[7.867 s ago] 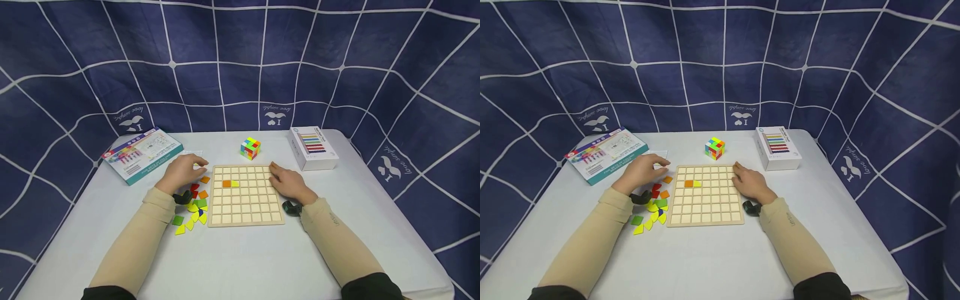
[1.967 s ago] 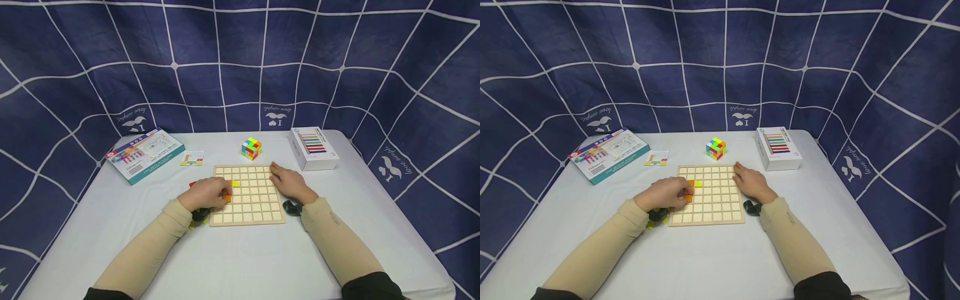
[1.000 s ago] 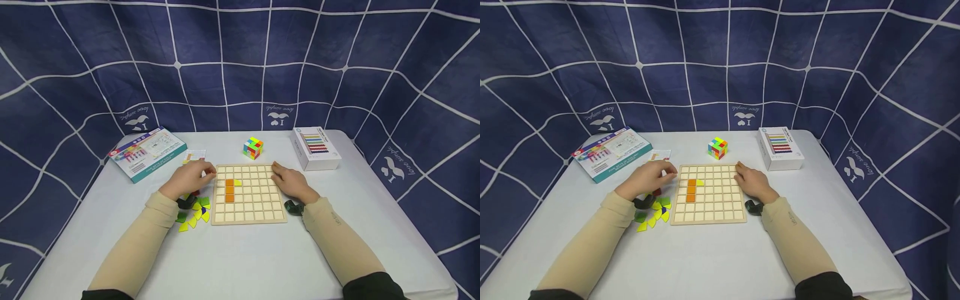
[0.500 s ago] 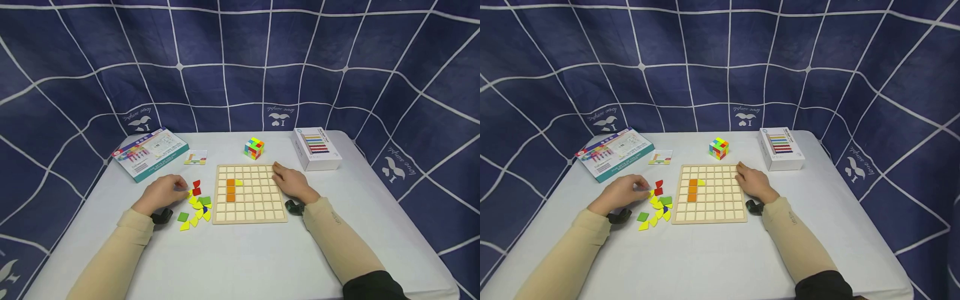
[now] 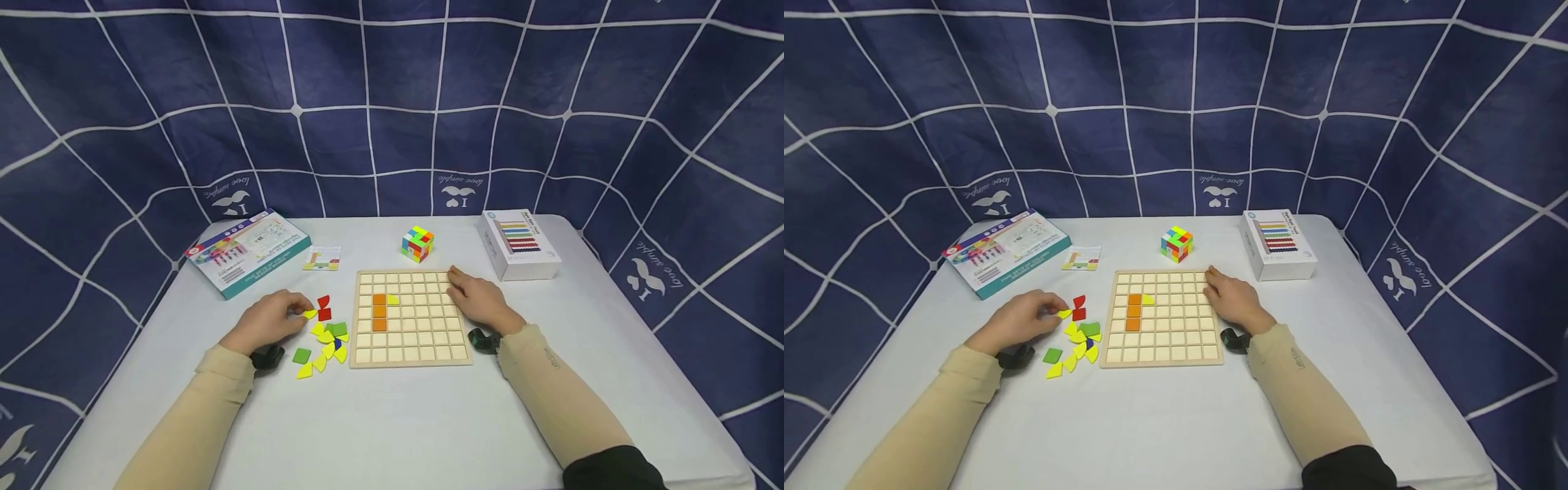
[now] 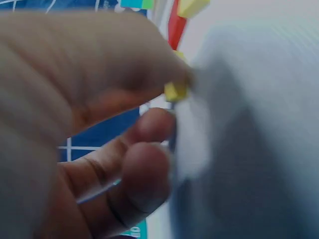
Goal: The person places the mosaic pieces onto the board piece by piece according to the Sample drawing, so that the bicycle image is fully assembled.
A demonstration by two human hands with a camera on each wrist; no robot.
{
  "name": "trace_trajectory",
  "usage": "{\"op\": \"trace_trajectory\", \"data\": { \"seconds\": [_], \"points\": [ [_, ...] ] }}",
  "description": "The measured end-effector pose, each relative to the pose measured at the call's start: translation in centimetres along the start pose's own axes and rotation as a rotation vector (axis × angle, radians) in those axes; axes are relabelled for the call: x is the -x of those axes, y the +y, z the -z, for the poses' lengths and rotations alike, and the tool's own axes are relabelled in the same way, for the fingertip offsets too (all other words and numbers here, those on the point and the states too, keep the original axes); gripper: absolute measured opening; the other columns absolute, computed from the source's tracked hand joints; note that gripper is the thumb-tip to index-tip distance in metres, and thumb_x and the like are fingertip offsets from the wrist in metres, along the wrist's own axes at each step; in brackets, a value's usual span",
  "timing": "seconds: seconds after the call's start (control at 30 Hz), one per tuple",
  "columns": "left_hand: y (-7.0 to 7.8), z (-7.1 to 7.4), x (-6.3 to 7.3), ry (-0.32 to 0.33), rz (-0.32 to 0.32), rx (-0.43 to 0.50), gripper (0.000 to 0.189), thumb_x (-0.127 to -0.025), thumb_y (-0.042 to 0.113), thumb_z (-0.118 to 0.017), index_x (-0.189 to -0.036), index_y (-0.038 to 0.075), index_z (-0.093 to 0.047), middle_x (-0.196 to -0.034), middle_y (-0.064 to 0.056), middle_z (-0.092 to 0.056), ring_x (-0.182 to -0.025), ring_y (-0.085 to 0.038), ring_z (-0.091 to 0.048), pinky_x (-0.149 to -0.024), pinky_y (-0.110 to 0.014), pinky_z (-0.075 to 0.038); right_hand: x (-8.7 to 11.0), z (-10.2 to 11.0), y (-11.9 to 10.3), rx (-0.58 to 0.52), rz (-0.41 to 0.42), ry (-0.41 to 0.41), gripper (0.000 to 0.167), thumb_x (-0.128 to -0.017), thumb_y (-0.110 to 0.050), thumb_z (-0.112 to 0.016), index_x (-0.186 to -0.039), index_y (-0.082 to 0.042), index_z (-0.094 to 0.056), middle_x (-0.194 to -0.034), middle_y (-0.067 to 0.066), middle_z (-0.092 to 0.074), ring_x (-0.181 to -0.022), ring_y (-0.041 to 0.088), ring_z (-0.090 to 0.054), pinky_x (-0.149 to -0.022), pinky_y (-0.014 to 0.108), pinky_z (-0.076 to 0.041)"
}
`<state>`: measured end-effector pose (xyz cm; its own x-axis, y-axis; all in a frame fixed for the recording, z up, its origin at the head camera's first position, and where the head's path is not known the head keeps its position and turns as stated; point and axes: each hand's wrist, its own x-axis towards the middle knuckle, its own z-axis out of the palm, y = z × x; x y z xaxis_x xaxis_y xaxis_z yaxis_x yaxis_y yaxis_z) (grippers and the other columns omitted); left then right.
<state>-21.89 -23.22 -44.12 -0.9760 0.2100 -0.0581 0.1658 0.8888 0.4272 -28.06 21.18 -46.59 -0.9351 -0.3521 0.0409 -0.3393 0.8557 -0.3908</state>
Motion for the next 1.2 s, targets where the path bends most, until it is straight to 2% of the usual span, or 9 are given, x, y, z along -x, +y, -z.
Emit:
{"op": "trace_trajectory", "data": {
  "seconds": [0.17, 0.3, 0.43, 0.6, 0.7, 0.83, 0.93, 1.1, 1.2],
  "points": [
    [-0.32, -0.66, -0.5, 0.018, -0.007, 0.009, 0.02, -0.09, 0.033, -0.079, -0.104, 0.021, -0.073, -0.098, -0.001, -0.065, -0.091, -0.022, -0.057, -0.08, -0.041, -0.049, 0.02, -0.03, 0.1, 0.007, 0.005, 0.006, 0.057, -0.107, -0.035, -0.048, -0.157, -0.009, -0.041, -0.164, 0.01, -0.036, -0.143, 0.04, -0.046, -0.109, 0.058, -0.043],
    [-0.28, -0.6, -0.36, 0.007, 0.004, 0.027, 0.014, -0.091, 0.028, -0.079, -0.104, 0.024, -0.073, -0.104, -0.002, -0.066, -0.096, -0.024, -0.058, -0.086, -0.045, -0.05, 0.0, -0.03, 0.19, 0.001, -0.005, -0.005, 0.057, -0.107, -0.036, -0.048, -0.157, -0.009, -0.04, -0.164, 0.01, -0.036, -0.144, 0.04, -0.044, -0.11, 0.058, -0.042],
    [-0.16, -0.49, -0.19, 0.01, 0.016, 0.026, 0.019, -0.088, 0.027, -0.081, -0.105, 0.024, -0.073, -0.109, -0.003, -0.067, -0.099, -0.025, -0.059, -0.09, -0.049, -0.051, 0.03, -0.12, 0.3, -0.003, -0.012, -0.007, 0.057, -0.107, -0.036, -0.048, -0.157, -0.008, -0.041, -0.164, 0.01, -0.036, -0.145, 0.039, -0.043, -0.112, 0.058, -0.041],
    [-0.17, -0.62, -0.37, 0.045, 0.067, -0.015, 0.038, -0.081, 0.045, -0.085, -0.101, 0.018, -0.068, -0.092, -0.002, -0.064, -0.084, -0.022, -0.057, -0.072, -0.038, -0.047, 0.01, -0.13, 0.32, -0.006, -0.001, 0.006, 0.057, -0.107, -0.035, -0.049, -0.156, -0.008, -0.042, -0.164, 0.011, -0.037, -0.144, 0.039, -0.045, -0.11, 0.058, -0.042],
    [-0.26, -0.57, -0.36, 0.054, 0.1, -0.018, 0.04, -0.082, 0.048, -0.084, -0.098, 0.016, -0.067, -0.086, -0.002, -0.062, -0.078, -0.021, -0.056, -0.067, -0.035, -0.043, -0.05, -0.07, 0.24, -0.008, 0.006, 0.013, 0.057, -0.107, -0.035, -0.049, -0.156, -0.007, -0.042, -0.163, 0.011, -0.038, -0.144, 0.039, -0.045, -0.11, 0.058, -0.042],
    [-0.46, -0.32, -0.21, 0.038, 0.076, -0.021, 0.031, -0.085, 0.039, -0.082, -0.104, 0.017, -0.071, -0.098, -0.004, -0.065, -0.089, -0.023, -0.058, -0.076, -0.04, -0.049, -0.1, -0.05, 0.24, -0.008, 0.009, 0.015, 0.057, -0.107, -0.035, -0.049, -0.156, -0.007, -0.043, -0.163, 0.011, -0.038, -0.144, 0.039, -0.045, -0.111, 0.058, -0.042],
    [-0.57, -0.08, -0.11, 0.026, 0.061, -0.037, 0.032, -0.085, 0.036, -0.082, -0.11, 0.018, -0.072, -0.108, -0.006, -0.066, -0.097, -0.025, -0.059, -0.082, -0.046, -0.051, -0.08, -0.06, 0.28, -0.01, 0.007, 0.016, 0.057, -0.106, -0.035, -0.05, -0.155, -0.007, -0.044, -0.163, 0.011, -0.039, -0.144, 0.039, -0.045, -0.111, 0.058, -0.042],
    [-0.72, 0.23, -0.24, 0.015, 0.102, -0.056, 0.037, -0.084, 0.041, -0.083, -0.107, 0.016, -0.07, -0.103, -0.005, -0.066, -0.093, -0.024, -0.058, -0.078, -0.044, -0.051, -0.04, -0.05, 0.22, -0.012, 0.005, 0.02, 0.057, -0.106, -0.036, -0.05, -0.155, -0.007, -0.044, -0.162, 0.011, -0.039, -0.143, 0.038, -0.046, -0.11, 0.057, -0.043],
    [-0.79, 0.17, -0.32, -0.003, 0.1, -0.047, 0.035, -0.084, 0.038, -0.083, -0.106, 0.014, -0.07, -0.101, -0.004, -0.066, -0.092, -0.024, -0.058, -0.08, -0.043, -0.051, -0.08, -0.1, 0.18, -0.014, 0.007, 0.019, 0.057, -0.106, -0.037, -0.049, -0.155, -0.008, -0.044, -0.163, 0.011, -0.039, -0.144, 0.038, -0.046, -0.111, 0.057, -0.042]
  ]
}}
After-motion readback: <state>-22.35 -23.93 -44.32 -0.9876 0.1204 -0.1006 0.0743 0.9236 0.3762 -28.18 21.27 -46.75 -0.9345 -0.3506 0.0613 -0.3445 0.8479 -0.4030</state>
